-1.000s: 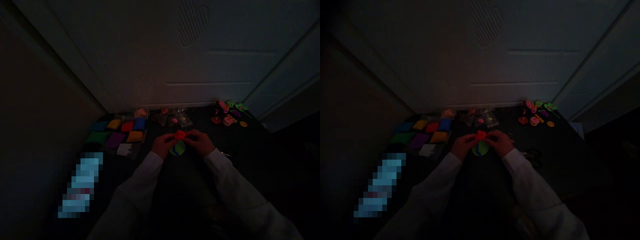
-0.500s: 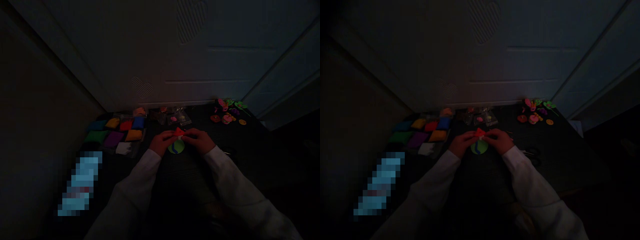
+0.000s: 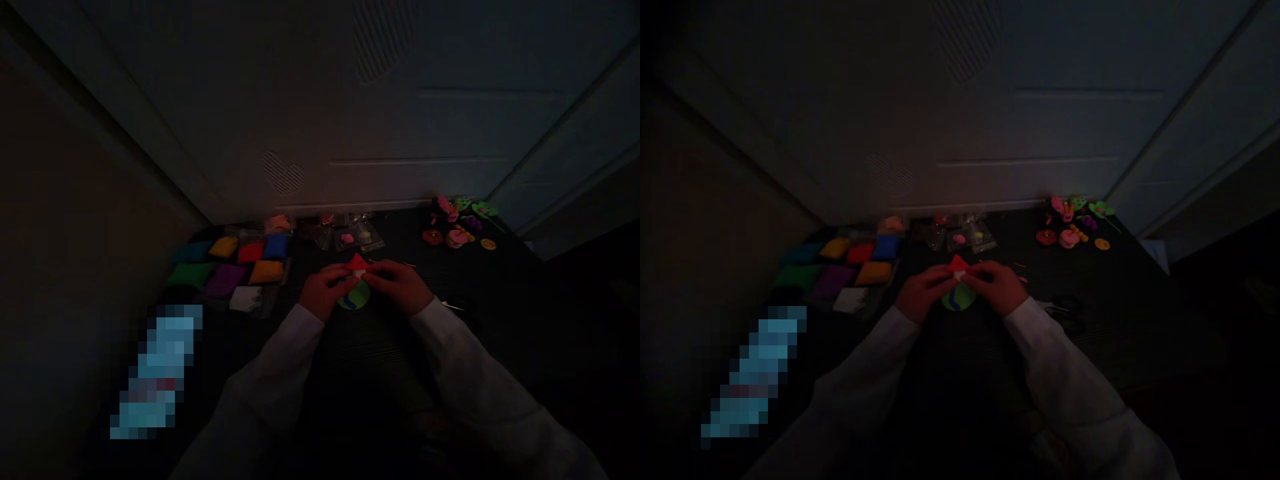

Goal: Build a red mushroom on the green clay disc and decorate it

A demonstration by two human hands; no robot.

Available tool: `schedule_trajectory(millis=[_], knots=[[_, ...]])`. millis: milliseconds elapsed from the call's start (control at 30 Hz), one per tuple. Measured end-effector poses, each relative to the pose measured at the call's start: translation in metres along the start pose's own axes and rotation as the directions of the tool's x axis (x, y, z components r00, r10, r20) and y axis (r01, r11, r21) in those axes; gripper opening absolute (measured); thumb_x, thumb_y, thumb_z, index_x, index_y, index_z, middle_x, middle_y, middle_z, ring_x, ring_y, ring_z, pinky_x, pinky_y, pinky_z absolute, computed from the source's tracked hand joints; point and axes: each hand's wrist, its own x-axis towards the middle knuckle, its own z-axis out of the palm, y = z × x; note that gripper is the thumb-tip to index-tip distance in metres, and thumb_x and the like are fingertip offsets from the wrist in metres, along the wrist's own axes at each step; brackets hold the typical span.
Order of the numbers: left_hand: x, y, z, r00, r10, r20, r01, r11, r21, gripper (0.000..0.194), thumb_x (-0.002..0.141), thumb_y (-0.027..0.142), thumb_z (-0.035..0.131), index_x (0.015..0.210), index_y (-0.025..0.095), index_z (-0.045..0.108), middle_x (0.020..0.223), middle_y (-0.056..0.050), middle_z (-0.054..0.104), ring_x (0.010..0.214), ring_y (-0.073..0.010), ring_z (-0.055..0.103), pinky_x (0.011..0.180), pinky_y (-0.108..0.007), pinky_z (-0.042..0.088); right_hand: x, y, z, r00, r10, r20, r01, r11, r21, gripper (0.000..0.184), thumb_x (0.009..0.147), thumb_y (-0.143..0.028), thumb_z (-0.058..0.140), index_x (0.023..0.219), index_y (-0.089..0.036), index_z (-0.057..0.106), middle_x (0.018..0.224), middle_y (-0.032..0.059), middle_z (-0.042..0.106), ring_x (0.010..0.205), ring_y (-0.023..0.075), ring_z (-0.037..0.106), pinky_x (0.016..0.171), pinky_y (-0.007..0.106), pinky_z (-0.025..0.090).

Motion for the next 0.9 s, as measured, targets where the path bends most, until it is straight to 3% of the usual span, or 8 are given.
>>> schedule_trajectory(millis=[200, 400, 700, 900], knots=[[-0.001, 0.004, 0.0, 1.0, 0.012, 0.022, -0.012, 1.0, -0.017, 0.027, 0.068, 0.034, 0.063, 0.089, 0.018, 0.068, 0.103, -0.005, 0.064, 0.097, -0.0192, 0.057, 0.089, -0.031, 0.043, 0.0, 0.0, 0.001, 1.0, -0.018, -0.006, 0.018, 1.0, 0.006, 0.026, 0.069, -0.039, 0.061, 0.082, -0.017, 0.065, 0.084, 0.0037, 0.064, 0.079, 0.0156, 0.057, 0.076, 0.031, 0.042], [0.0, -0.004, 0.0, 0.999, 0.037, 0.012, -0.037, 0.999, 0.002, 0.03, 0.068, 0.038, 0.063, 0.091, 0.02, 0.068, 0.106, -0.004, 0.063, 0.098, -0.0192, 0.057, 0.086, -0.03, 0.044, -0.001, 0.001, 0.0, 0.999, -0.038, -0.01, 0.037, 0.999, -0.014, 0.025, 0.069, -0.038, 0.061, 0.082, -0.017, 0.065, 0.085, 0.0042, 0.064, 0.081, 0.0168, 0.057, 0.078, 0.033, 0.042], [0.002, -0.006, 0.0, 0.997, 0.019, -0.071, -0.01, 0.992, 0.128, 0.025, 0.063, 0.036, 0.067, 0.084, 0.023, 0.069, 0.106, -0.004, 0.062, 0.103, -0.0234, 0.052, 0.08, -0.033, 0.043, 0.0, 0.003, 0.004, 0.997, -0.067, -0.041, 0.063, 0.995, -0.081, 0.017, 0.07, -0.033, 0.061, 0.08, -0.02, 0.065, 0.084, 0.0031, 0.064, 0.083, 0.0168, 0.057, 0.079, 0.032, 0.042], [0.003, -0.01, 0.0, 0.998, 0.041, -0.045, -0.037, 0.994, 0.1, 0.027, 0.066, 0.039, 0.065, 0.085, 0.021, 0.069, 0.103, -0.004, 0.062, 0.095, -0.0199, 0.057, 0.077, -0.03, 0.045, 0.0, 0.001, 0.003, 0.997, -0.06, -0.04, 0.057, 0.994, -0.091, 0.019, 0.071, -0.035, 0.06, 0.08, -0.019, 0.065, 0.082, 0.0033, 0.064, 0.079, 0.0163, 0.058, 0.077, 0.031, 0.043]])
